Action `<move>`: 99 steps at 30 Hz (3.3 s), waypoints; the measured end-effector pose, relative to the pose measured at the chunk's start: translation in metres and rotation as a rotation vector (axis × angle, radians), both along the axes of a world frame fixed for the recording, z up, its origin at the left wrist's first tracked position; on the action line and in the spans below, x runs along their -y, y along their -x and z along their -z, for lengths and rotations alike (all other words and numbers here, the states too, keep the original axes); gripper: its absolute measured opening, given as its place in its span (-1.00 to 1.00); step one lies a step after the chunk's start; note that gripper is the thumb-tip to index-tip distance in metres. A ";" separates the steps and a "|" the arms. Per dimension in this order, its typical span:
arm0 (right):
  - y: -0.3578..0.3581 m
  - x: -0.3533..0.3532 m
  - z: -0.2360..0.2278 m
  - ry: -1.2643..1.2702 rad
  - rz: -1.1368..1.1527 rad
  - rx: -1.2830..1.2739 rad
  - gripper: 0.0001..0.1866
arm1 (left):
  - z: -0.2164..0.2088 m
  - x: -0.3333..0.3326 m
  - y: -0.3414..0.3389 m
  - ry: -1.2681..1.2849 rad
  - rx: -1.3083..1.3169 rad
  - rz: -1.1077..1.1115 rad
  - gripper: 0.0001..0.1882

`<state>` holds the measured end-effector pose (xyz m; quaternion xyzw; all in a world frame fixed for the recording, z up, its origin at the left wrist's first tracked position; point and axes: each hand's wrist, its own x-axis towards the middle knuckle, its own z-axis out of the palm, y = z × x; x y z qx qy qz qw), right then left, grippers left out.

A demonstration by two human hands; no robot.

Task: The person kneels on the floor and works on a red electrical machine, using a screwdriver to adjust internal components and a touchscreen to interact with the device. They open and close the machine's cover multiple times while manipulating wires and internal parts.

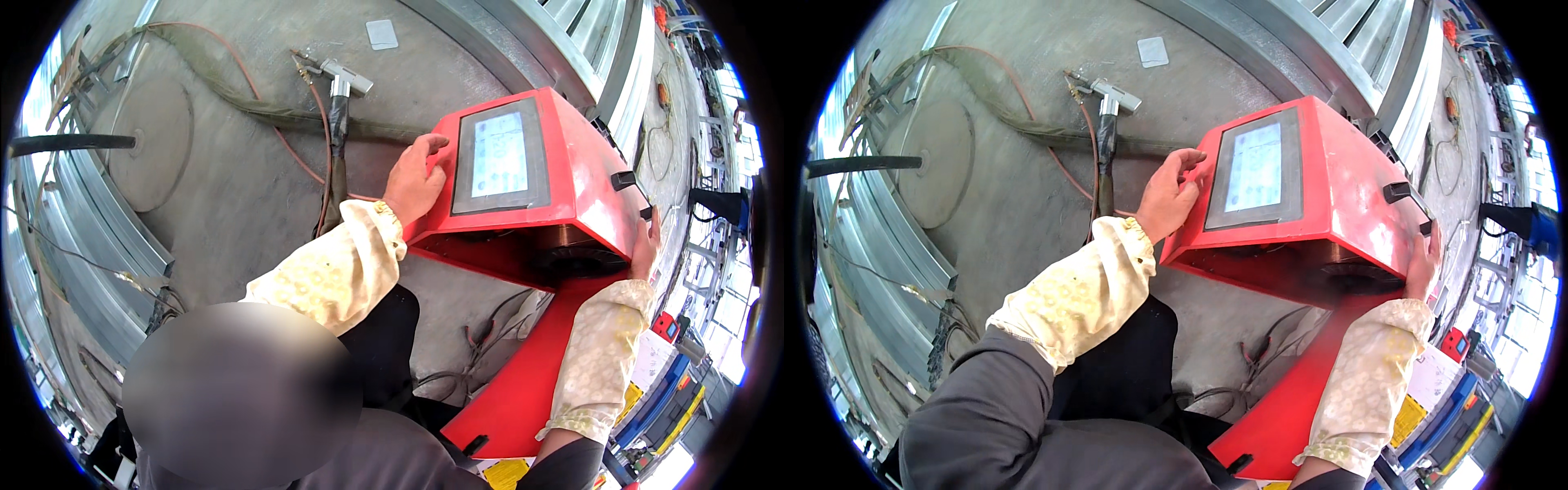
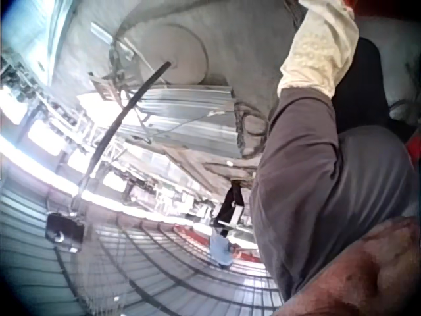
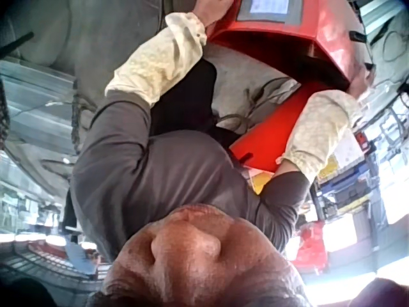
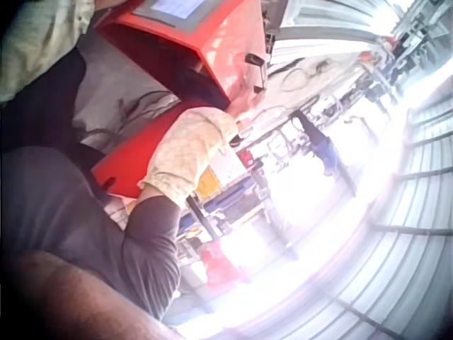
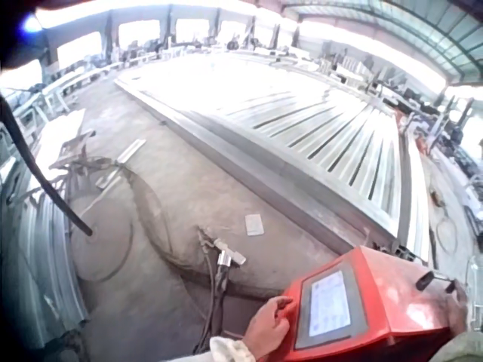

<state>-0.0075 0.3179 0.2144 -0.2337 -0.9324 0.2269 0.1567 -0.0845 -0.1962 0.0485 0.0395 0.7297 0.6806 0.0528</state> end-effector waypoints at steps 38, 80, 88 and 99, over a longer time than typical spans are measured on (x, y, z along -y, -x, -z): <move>0.002 0.015 -0.012 0.040 0.000 0.034 -0.38 | -0.010 -0.018 0.029 0.000 -0.242 0.140 -0.44; 0.010 0.076 -0.028 -0.347 0.190 0.131 -0.29 | -0.010 -0.019 0.035 0.229 -0.307 0.331 -0.53; 0.008 0.068 -0.021 -0.397 0.200 0.098 -0.28 | -0.004 -0.023 0.036 0.182 -0.343 0.324 -0.52; 0.012 0.073 -0.025 -0.365 0.187 0.112 -0.27 | -0.002 -0.022 0.035 0.159 -0.327 0.313 -0.52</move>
